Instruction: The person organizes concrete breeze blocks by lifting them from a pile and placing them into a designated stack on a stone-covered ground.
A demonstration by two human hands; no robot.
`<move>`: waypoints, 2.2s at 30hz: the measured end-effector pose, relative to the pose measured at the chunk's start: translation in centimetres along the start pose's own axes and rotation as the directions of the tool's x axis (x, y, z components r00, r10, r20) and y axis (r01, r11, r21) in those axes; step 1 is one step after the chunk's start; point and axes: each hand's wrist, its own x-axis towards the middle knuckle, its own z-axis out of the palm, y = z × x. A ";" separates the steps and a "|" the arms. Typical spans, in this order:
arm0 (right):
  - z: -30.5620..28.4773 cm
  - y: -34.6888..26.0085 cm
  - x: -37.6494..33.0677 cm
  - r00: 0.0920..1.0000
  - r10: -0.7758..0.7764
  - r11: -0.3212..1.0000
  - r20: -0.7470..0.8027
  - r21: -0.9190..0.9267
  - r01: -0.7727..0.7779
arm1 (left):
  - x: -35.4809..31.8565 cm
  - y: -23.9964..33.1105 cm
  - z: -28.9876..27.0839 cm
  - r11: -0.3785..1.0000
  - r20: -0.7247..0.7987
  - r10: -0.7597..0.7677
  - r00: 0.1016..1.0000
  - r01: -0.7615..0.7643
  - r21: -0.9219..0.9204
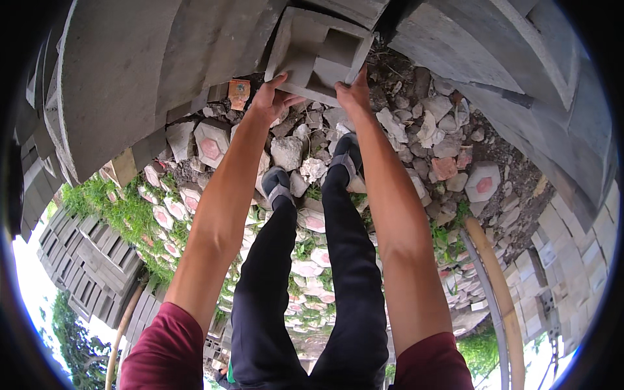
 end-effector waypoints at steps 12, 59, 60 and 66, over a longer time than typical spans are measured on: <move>0.3 -1.7 0.2 0.999 0.035 0.999 -0.017 -0.039 -0.036 | 0.6 1.8 0.4 0.997 -0.054 0.030 0.998 -0.026 0.077; -8.4 2.0 -84.2 0.433 0.594 0.520 -0.678 0.734 0.437 | -60.7 -24.7 11.1 -0.146 0.410 -0.731 0.545 -0.712 0.687; -7.9 2.9 -87.3 0.423 0.621 0.521 -0.660 0.751 0.406 | -62.2 -26.8 9.7 -0.136 0.416 -0.752 0.511 -0.739 0.660; -3.0 6.4 -105.5 0.265 0.776 0.466 -0.572 0.804 0.370 | -75.7 -39.0 4.6 -0.116 0.316 -0.875 0.366 -0.793 0.599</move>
